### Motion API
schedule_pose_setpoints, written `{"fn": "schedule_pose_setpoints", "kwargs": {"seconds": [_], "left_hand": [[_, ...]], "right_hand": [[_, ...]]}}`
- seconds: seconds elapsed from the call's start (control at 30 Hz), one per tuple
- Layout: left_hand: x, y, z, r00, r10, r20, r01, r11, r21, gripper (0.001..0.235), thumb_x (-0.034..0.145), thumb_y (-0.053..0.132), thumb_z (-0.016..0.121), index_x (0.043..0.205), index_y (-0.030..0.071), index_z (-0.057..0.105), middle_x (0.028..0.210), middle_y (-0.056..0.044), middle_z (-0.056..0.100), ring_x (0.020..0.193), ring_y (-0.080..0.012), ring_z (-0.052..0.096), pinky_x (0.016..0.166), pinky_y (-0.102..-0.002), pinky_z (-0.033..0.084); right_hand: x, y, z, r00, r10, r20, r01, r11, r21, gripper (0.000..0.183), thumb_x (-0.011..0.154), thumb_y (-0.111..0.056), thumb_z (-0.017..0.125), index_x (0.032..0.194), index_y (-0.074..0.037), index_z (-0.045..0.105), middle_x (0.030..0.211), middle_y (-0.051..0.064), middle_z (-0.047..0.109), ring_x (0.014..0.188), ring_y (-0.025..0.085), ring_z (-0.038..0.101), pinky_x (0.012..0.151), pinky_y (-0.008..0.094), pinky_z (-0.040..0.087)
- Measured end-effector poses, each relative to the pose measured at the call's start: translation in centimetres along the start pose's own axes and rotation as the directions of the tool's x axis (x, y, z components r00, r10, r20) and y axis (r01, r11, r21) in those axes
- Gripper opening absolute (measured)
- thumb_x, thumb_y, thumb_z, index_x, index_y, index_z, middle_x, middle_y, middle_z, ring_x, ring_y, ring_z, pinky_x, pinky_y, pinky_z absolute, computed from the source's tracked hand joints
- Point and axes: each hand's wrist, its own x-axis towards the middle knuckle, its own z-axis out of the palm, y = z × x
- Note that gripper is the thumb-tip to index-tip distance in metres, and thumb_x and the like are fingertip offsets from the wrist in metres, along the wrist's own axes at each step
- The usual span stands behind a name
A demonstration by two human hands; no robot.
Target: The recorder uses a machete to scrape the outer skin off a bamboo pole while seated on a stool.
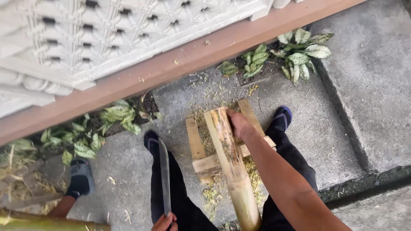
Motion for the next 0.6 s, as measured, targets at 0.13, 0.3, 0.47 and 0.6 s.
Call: {"fn": "schedule_pose_setpoints", "kwargs": {"seconds": [0.13,0.3,0.47,0.6], "left_hand": [[-6.9,3.0,7.7,0.968,-0.200,-0.152,0.167,0.965,-0.204,0.030,0.094,0.036,0.058,0.099,0.007,0.051,0.057,-0.008,0.043,0.038,-0.0213,0.040,0.039,-0.038,0.034],[-7.1,5.4,10.6,0.965,-0.181,-0.191,0.154,0.977,-0.148,0.029,0.094,0.034,0.061,0.098,0.006,0.052,0.058,-0.007,0.043,0.039,-0.0204,0.040,0.041,-0.039,0.037],[-7.6,6.1,11.8,0.941,-0.166,-0.293,0.154,0.986,-0.063,0.032,0.095,0.036,0.062,0.100,0.006,0.053,0.059,-0.005,0.043,0.041,-0.0192,0.041,0.045,-0.040,0.042],[-6.9,5.6,11.4,0.970,-0.110,-0.217,0.108,0.994,-0.021,0.032,0.095,0.036,0.061,0.100,0.005,0.055,0.059,-0.005,0.045,0.042,-0.0188,0.044,0.046,-0.040,0.044]], "right_hand": [[0.4,2.4,0.1,0.992,0.016,0.124,-0.060,0.931,0.361,0.035,0.096,-0.036,0.059,0.110,-0.007,0.073,0.104,0.013,0.078,0.088,0.024,0.074,0.079,0.037,0.062],[-0.4,3.6,-2.3,0.977,-0.206,-0.045,0.206,0.883,0.422,0.016,0.089,-0.018,0.078,0.098,-0.007,0.072,0.091,0.006,0.077,0.079,0.019,0.073,0.074,0.037,0.063],[-4.3,4.4,-6.0,0.944,-0.302,-0.131,0.314,0.946,0.082,0.020,0.091,-0.026,0.079,0.098,-0.007,0.080,0.073,0.005,0.068,0.056,0.014,0.055,0.054,0.030,0.048],[-6.6,5.3,-11.4,0.888,-0.459,-0.021,0.459,0.888,-0.004,0.020,0.098,-0.021,0.080,0.093,-0.003,0.071,0.070,0.002,0.064,0.058,0.012,0.055,0.055,0.029,0.046]]}}
